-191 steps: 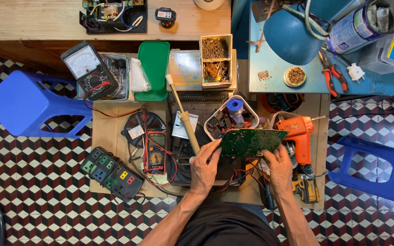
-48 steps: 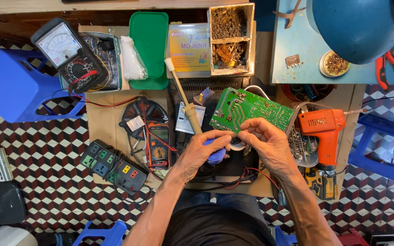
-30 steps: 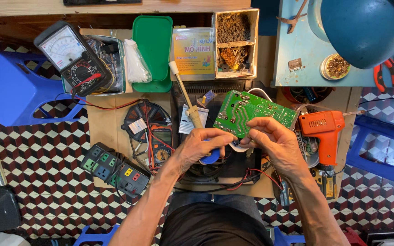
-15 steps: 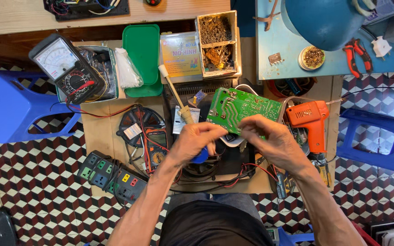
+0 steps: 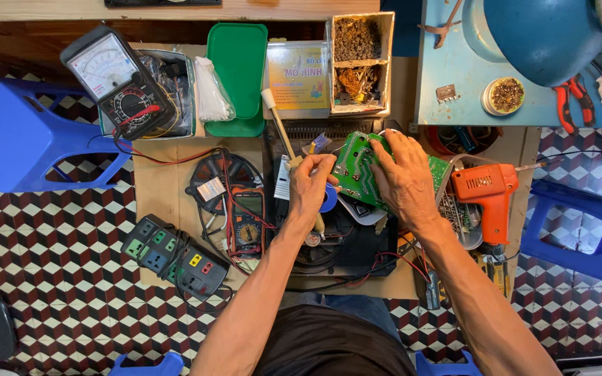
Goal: The person uses a heat gun to apply heat to a green circuit board, then flips it to inspect both sides. They handle the board with both hands, occasionally using a soldering iron and pliers to adjust components.
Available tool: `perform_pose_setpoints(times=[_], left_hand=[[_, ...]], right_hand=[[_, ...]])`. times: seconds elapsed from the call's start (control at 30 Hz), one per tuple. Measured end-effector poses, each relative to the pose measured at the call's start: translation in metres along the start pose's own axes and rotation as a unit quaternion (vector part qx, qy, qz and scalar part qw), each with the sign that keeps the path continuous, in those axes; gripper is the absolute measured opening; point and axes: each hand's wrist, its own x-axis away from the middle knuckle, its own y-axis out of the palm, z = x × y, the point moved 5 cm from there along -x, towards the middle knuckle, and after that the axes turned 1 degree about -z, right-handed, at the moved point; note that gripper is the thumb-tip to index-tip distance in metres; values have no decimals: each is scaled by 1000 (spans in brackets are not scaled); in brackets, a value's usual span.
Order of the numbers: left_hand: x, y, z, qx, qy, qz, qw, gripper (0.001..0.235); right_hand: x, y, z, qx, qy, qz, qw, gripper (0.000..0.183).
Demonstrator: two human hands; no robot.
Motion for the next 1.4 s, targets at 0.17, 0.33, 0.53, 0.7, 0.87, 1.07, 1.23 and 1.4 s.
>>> perform_pose_setpoints(times=[0.17, 0.33, 0.53, 0.7, 0.87, 1.07, 1.23, 1.4], left_hand=[[-3, 3, -6, -3, -11, -22, 1000, 40], [-6, 7, -4, 6, -16, -27, 999, 39], [-4, 8, -5, 22, -16, -29, 999, 39], [-2, 9, -6, 32, -9, -37, 999, 37], [-1, 9, -7, 32, -5, -41, 999, 36], [1, 9, -7, 38, 3, -46, 998, 36], [1, 8, -7, 41, 6, -51, 998, 34], [0, 9, -4, 55, 18, -61, 996, 33]], right_hand=[[1, 4, -2, 31, -18, -1, 999, 48], [1, 4, 0, 9, -29, 13, 999, 47], [4, 7, 1, 14, -35, 24, 999, 46], [4, 9, 2, 25, -31, 23, 999, 46], [5, 11, 3, 21, -31, 21, 999, 46], [4, 11, 3, 17, -25, 19, 999, 45], [2, 7, 1, 1, -17, 19, 1000, 45], [3, -5, 11, -172, 83, 53, 980, 48]])
